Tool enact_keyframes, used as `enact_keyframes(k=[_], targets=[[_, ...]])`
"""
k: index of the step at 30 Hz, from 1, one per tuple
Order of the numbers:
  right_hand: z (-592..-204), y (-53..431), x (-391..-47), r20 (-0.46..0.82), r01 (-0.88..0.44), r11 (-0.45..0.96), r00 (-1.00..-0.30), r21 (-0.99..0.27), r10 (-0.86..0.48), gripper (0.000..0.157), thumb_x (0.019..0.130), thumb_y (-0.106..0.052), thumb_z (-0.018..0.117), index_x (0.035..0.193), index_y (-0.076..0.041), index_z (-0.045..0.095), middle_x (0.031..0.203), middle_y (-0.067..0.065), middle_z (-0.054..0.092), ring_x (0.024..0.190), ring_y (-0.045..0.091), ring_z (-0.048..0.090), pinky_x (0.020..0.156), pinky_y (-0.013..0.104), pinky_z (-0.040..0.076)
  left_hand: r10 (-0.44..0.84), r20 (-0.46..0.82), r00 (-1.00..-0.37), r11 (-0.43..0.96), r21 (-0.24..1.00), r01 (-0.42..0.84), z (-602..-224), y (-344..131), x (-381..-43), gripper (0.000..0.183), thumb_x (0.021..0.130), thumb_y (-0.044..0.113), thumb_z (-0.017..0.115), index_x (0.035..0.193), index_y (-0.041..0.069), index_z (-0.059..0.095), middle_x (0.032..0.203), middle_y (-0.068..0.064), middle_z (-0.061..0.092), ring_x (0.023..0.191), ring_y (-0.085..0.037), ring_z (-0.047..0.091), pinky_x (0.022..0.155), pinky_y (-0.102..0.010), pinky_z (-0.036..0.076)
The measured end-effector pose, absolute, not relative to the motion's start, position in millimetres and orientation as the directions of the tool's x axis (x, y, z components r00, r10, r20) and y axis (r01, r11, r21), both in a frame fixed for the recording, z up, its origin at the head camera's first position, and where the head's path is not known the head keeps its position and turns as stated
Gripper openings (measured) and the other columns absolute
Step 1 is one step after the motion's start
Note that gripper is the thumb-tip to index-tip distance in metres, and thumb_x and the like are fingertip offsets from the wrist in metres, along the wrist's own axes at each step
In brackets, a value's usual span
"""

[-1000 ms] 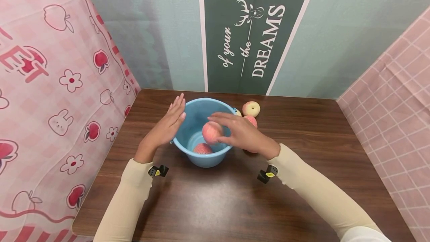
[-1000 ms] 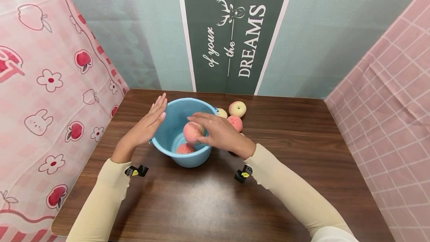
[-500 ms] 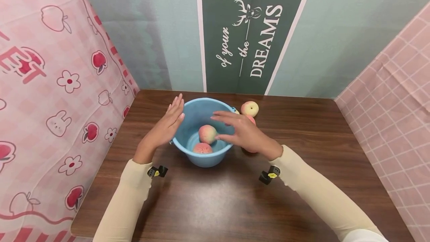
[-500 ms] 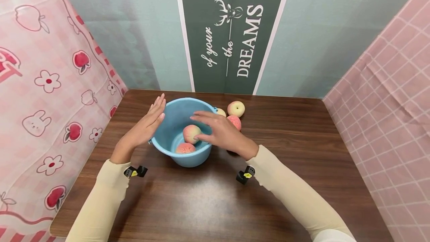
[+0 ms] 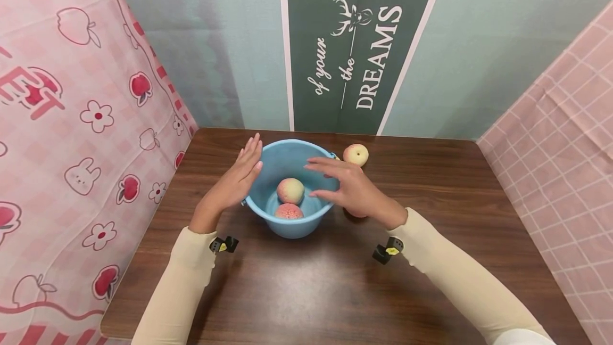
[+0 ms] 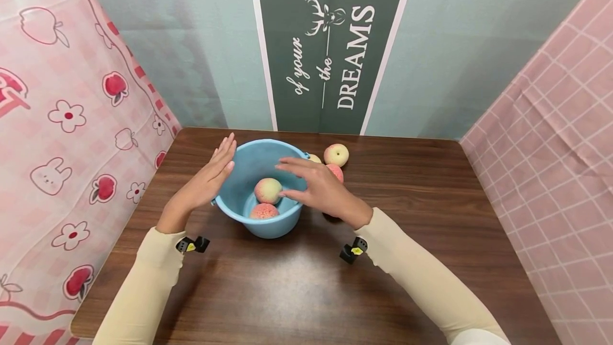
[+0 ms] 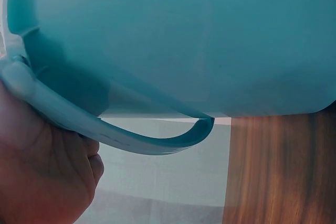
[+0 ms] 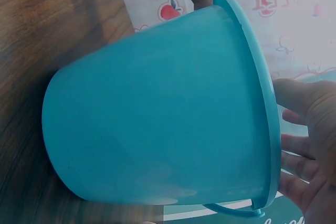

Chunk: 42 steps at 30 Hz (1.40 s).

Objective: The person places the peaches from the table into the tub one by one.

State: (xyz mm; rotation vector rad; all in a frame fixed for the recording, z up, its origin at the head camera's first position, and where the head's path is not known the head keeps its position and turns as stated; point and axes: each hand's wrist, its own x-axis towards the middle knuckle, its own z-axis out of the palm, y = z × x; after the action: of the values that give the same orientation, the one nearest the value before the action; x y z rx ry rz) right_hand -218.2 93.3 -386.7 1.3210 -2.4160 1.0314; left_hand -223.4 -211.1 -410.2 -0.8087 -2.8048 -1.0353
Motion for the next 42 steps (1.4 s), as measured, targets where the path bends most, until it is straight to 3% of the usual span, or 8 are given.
enact_keyframes(k=[11, 30, 42], targets=[[-386, 99, -218, 0.486, -0.781, 0.359, -0.607, -0.511, -0.628, 0.064, 0.075, -0.042, 0.077, 0.128, -0.01, 0.06, 0.133, 0.004, 0.055, 0.121, 0.015, 0.052, 0.087, 0.033, 0.05, 0.452, 0.208, -0.867, 0.65, 0.589, 0.48, -410, -211, -223, 0.058, 0.104, 0.034, 0.025, 0.151, 0.009, 0.002, 0.158, -0.004, -0.007, 0.143, -0.02, -0.009, 0.114, -0.043, -0.002], [-384, 115, -216, 0.541, -0.769, 0.408, -0.637, -0.492, -0.549, 0.065, 0.071, -0.04, 0.081, 0.128, -0.017, 0.061, 0.132, 0.001, 0.056, 0.121, 0.013, 0.051, 0.092, 0.034, 0.048, 0.443, 0.216, -0.87, 0.637, 0.607, 0.475, -409, -209, -222, 0.058, 0.104, 0.033, 0.027, 0.151, 0.013, 0.0, 0.158, -0.005, -0.006, 0.143, -0.017, -0.011, 0.114, -0.044, -0.003], [-389, 135, -222, 0.552, -0.723, 0.382, -0.688, -0.576, -0.471, 0.067, 0.064, -0.023, 0.088, 0.125, -0.014, 0.062, 0.13, -0.002, 0.057, 0.12, 0.014, 0.052, 0.09, 0.038, 0.049, 0.438, 0.215, -0.873, 0.637, 0.611, 0.47, -407, -208, -222, 0.058, 0.104, 0.033, 0.026, 0.151, 0.014, -0.001, 0.158, -0.006, -0.006, 0.143, -0.017, -0.011, 0.114, -0.045, -0.002]])
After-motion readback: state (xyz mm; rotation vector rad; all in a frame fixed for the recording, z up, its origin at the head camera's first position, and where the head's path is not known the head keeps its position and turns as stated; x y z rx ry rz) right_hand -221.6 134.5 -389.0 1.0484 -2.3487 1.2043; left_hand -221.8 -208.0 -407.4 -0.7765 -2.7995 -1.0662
